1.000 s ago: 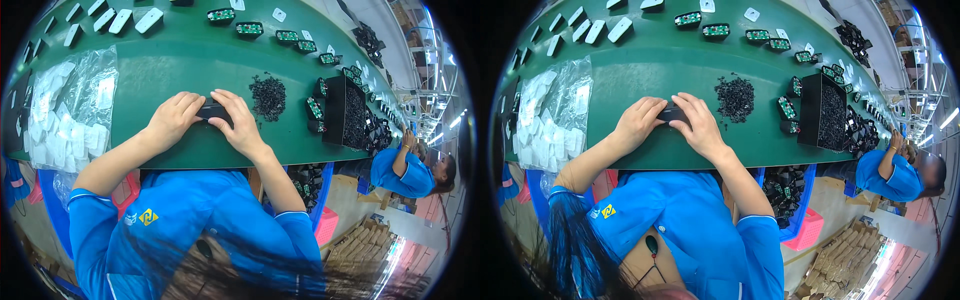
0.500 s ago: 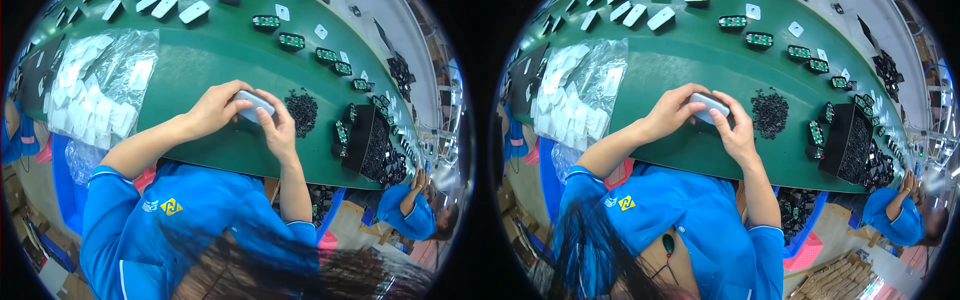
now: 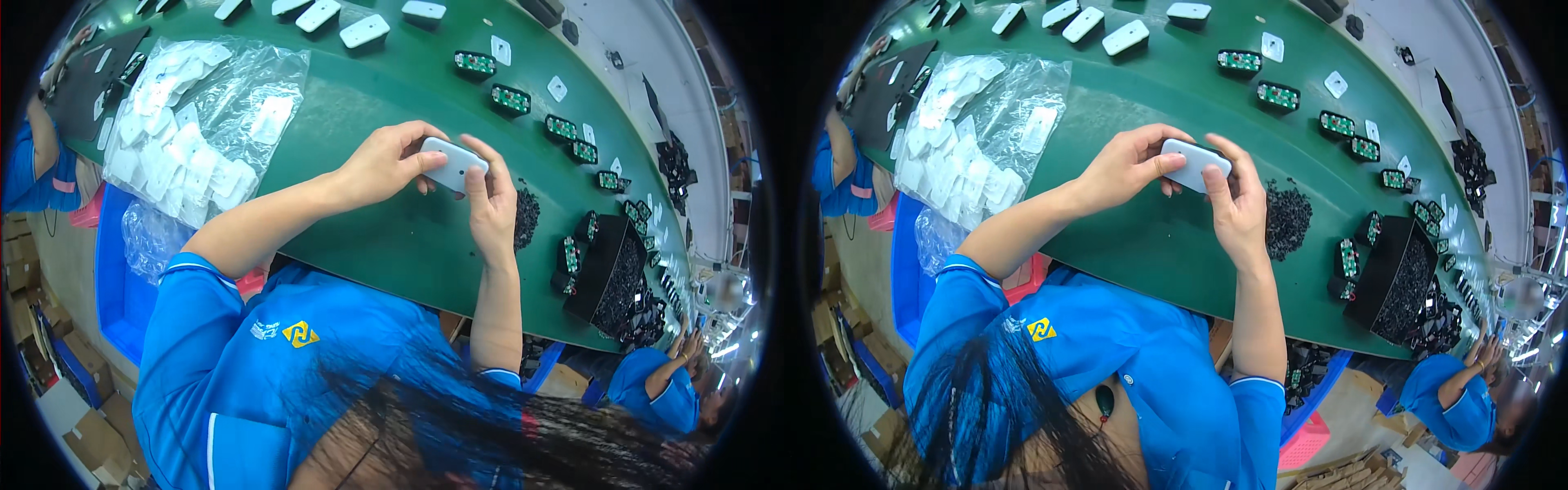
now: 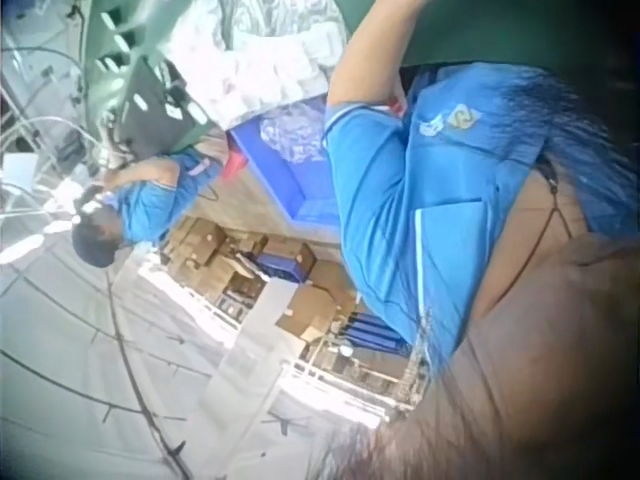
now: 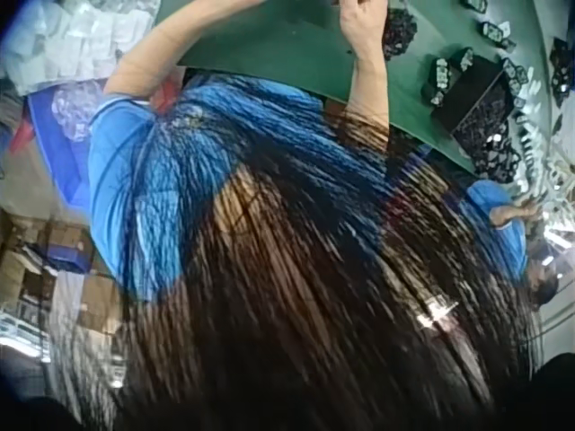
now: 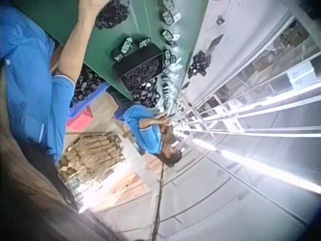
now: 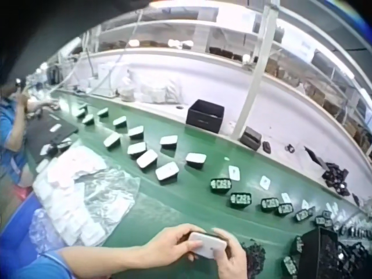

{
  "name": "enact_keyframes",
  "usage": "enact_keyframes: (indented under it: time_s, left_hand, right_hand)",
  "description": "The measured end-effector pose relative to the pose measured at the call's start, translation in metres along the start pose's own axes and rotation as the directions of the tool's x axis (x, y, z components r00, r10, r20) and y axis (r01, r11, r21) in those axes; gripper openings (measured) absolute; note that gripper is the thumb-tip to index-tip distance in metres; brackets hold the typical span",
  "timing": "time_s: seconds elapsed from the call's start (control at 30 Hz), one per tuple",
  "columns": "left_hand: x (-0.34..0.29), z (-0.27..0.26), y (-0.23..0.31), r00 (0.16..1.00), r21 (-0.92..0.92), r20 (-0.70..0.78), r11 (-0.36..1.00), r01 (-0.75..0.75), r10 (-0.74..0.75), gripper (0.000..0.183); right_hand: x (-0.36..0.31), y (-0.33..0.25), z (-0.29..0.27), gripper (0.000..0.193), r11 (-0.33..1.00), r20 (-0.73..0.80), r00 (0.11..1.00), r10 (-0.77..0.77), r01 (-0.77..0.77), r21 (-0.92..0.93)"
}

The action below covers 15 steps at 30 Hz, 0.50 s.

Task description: The person assembles small electronic devices at a green workbench. They pick up white plastic casings and green circuit boards, insert the boards into the casings, and secure them with black screws. The person handles the components one at a time, placing the finished units on the table.

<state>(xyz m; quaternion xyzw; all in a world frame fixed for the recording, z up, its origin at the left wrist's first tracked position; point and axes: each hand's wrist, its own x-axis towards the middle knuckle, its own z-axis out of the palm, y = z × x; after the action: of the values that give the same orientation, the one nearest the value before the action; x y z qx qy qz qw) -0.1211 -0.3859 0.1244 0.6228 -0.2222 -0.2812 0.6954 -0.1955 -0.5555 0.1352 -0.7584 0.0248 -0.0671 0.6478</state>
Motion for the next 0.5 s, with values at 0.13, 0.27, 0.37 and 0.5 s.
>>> enact_keyframes:
  time_s: [0.13,0.27,0.37,0.5]
  left_hand:
    - [0.025,-0.030,0.015,0.987,0.034,-0.132,0.995,-0.089,0.092,0.025]
    - [0.095,-0.088,0.040,0.922,0.194,-0.251,0.949,-0.249,0.293,0.027]
    - [0.164,-0.140,0.056,0.885,0.360,-0.371,0.922,-0.142,0.282,0.032]
    - [0.254,-0.174,0.059,0.904,0.327,-0.406,0.945,0.008,0.132,0.035]
  right_hand:
    - [0.009,0.001,-0.008,0.051,0.997,-0.087,0.995,-0.055,0.059,0.050]
    - [0.012,0.010,-0.033,0.037,1.000,-0.145,0.989,0.028,-0.028,-0.002]
    - [0.023,0.010,-0.043,0.030,0.999,-0.131,0.990,0.048,-0.051,-0.019]
    - [0.041,0.012,-0.059,0.026,0.990,-0.149,0.987,0.063,-0.081,-0.118]
